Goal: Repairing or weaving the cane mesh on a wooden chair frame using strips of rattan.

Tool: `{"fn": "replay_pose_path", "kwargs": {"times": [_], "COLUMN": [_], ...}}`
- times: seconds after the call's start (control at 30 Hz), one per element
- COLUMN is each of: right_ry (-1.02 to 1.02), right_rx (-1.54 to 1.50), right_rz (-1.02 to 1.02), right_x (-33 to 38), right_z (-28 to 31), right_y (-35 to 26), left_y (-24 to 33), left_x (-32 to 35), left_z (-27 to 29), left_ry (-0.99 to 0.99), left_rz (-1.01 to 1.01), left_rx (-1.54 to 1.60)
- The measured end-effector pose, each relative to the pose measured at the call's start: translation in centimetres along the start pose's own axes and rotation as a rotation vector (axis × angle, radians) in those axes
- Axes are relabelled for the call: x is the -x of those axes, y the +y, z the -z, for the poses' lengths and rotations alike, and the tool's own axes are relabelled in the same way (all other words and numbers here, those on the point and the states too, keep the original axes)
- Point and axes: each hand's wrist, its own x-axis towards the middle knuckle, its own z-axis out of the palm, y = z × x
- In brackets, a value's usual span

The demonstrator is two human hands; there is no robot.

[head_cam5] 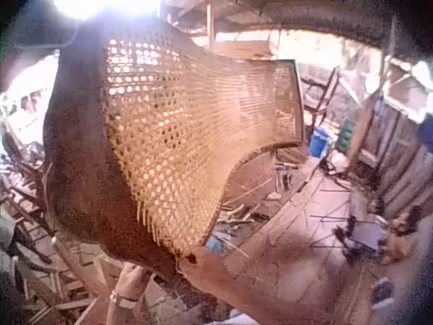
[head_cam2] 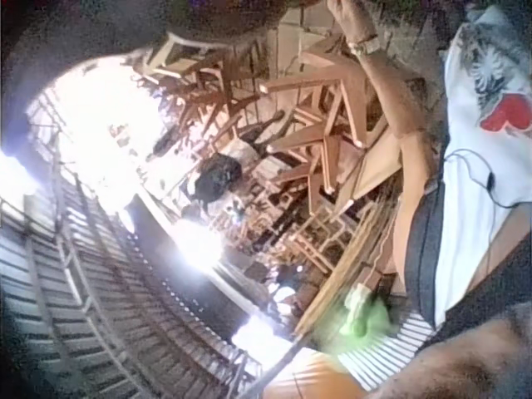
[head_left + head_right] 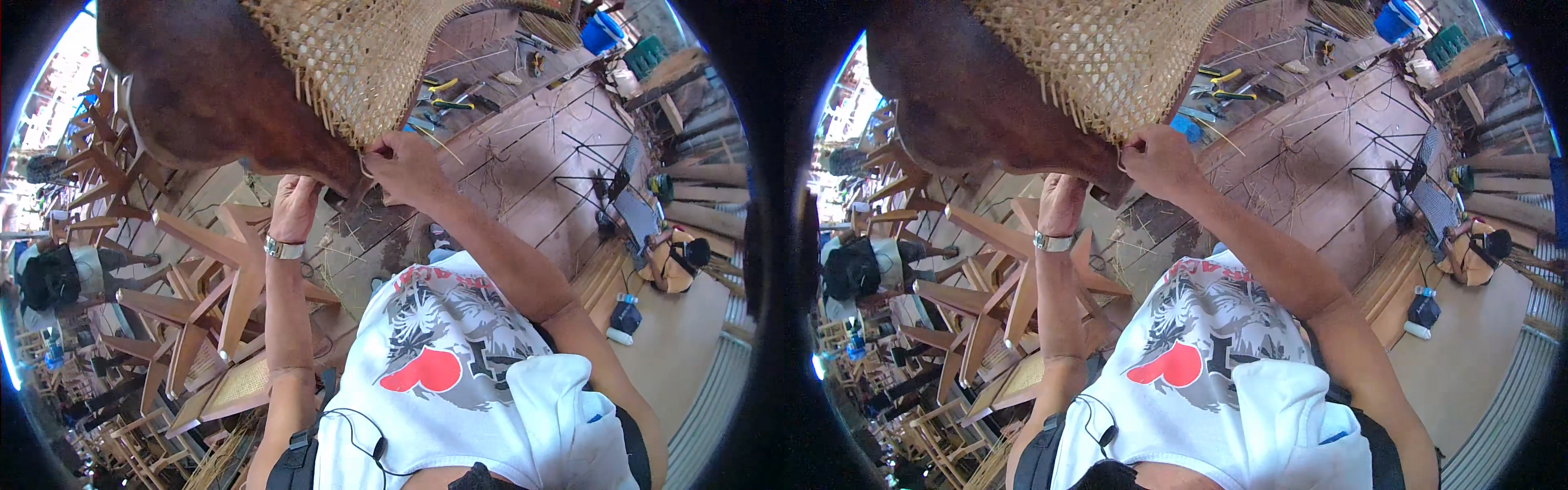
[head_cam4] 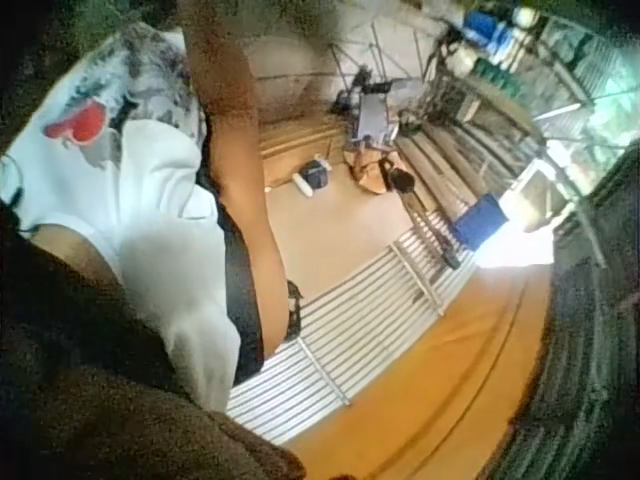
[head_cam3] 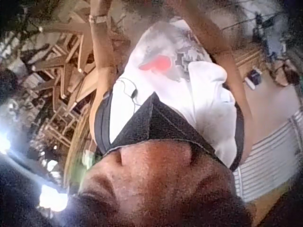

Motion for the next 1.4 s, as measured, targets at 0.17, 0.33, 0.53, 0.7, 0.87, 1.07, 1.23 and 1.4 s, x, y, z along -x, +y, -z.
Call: {"fn": "replay_pose_path", "kwargs": {"times": [0.17, 0.33, 0.53, 0.7, 0.87, 1.07, 1.23, 1.4], "right_ry": [0.048, -0.144, -0.057, 0.002, 0.006, 0.037, 0.013, 0.021], "right_rx": [0.071, -0.449, -0.105, 0.091, 0.088, -0.047, -0.037, 0.082], "right_rz": [0.097, -0.188, -0.109, 0.107, 0.126, 0.209, 0.121, 0.289], "right_x": [-0.3, 1.0, 0.6, 0.7, 0.4, 0.7, 0.8, 0.0], "right_z": [-0.1, 1.2, 1.0, 1.0, 0.5, 0.2, 0.6, 1.0], "right_y": [0.0, -1.0, -0.3, -1.0, -1.2, 0.5, 0.1, 0.2], "left_y": [0.6, 0.5, 1.0, 0.9, 0.7, 0.1, -1.8, -1.5], "left_x": [-0.4, -0.6, -0.1, -0.2, -0.3, -1.1, -3.2, -3.4], "left_z": [-0.4, 0.6, -1.1, -0.8, -0.5, -0.9, -0.5, -0.9], "left_ry": [-0.055, -0.102, -0.042, -0.042, -0.055, -0.018, 0.056, 0.094], "left_rz": [0.003, 0.063, 0.047, 0.052, 0.046, 0.063, 0.202, 0.228], "left_rx": [-0.254, -0.198, -0.142, -0.181, -0.260, -0.118, 0.084, 0.169]}}
